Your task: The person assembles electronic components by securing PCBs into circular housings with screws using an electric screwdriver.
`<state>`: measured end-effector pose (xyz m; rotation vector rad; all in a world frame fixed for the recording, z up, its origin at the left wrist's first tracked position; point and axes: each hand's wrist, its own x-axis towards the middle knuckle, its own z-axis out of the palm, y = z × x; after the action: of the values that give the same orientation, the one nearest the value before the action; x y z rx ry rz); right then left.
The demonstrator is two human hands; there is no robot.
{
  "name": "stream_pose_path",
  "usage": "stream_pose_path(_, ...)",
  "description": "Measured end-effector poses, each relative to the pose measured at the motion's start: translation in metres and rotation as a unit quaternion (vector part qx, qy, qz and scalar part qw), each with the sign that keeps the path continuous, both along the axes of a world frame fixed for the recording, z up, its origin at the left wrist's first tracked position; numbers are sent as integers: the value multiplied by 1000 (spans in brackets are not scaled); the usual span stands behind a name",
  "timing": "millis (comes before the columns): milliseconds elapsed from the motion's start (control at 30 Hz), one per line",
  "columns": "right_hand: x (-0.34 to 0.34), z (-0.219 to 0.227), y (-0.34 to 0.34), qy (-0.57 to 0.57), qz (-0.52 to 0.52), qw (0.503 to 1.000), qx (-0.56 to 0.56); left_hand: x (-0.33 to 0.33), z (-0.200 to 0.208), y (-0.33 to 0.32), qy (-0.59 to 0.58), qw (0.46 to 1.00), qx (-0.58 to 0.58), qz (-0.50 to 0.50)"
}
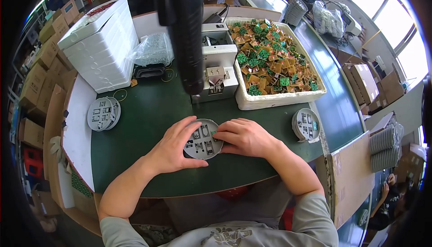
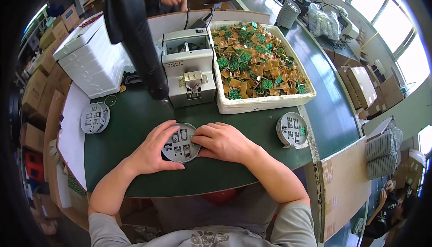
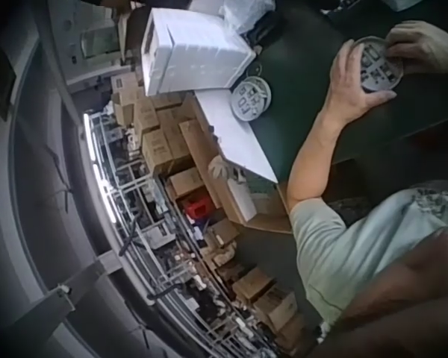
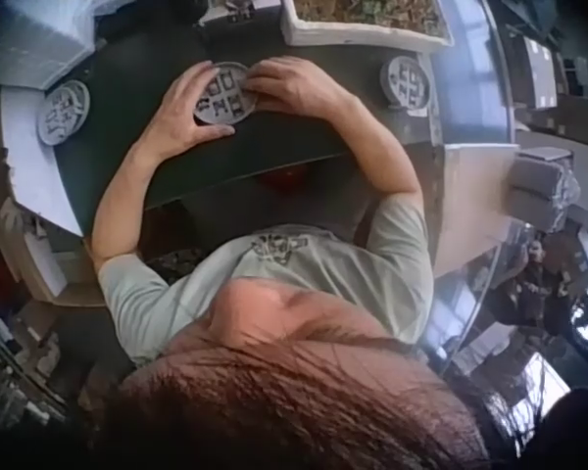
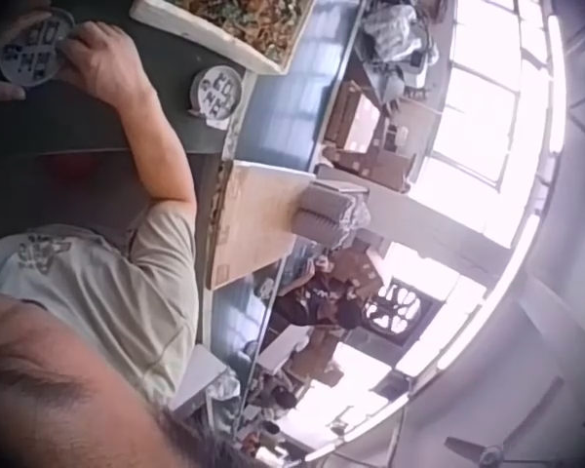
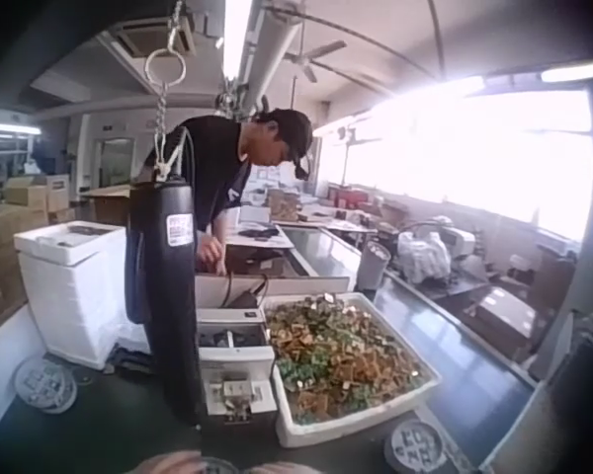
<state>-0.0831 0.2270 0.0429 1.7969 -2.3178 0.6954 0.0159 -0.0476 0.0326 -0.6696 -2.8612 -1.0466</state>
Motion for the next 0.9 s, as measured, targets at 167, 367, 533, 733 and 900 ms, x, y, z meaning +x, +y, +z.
stream_pose_path(167,-1,0,1,-10,5,1000,-11,-1,-1,0,3,1000,-5,-1)
stream_pose_path(367,-6,9,5,-112,-22,986,-123,-1,-3,-3,6,1000,-1,-2)
stream_pose_path(533,-8,4,6,-231,-106,931,-262,-2,1,-4,-8,1000,7,-10)
stream_pose_path(733,-3,89,-78,-292,-97,906,-290,0,-2,-7,-15,1000,12,-7)
stream_pose_path(900,-16,129,-204,-295,-17,896,-332,-4,1,-3,-70,997,15,-3)
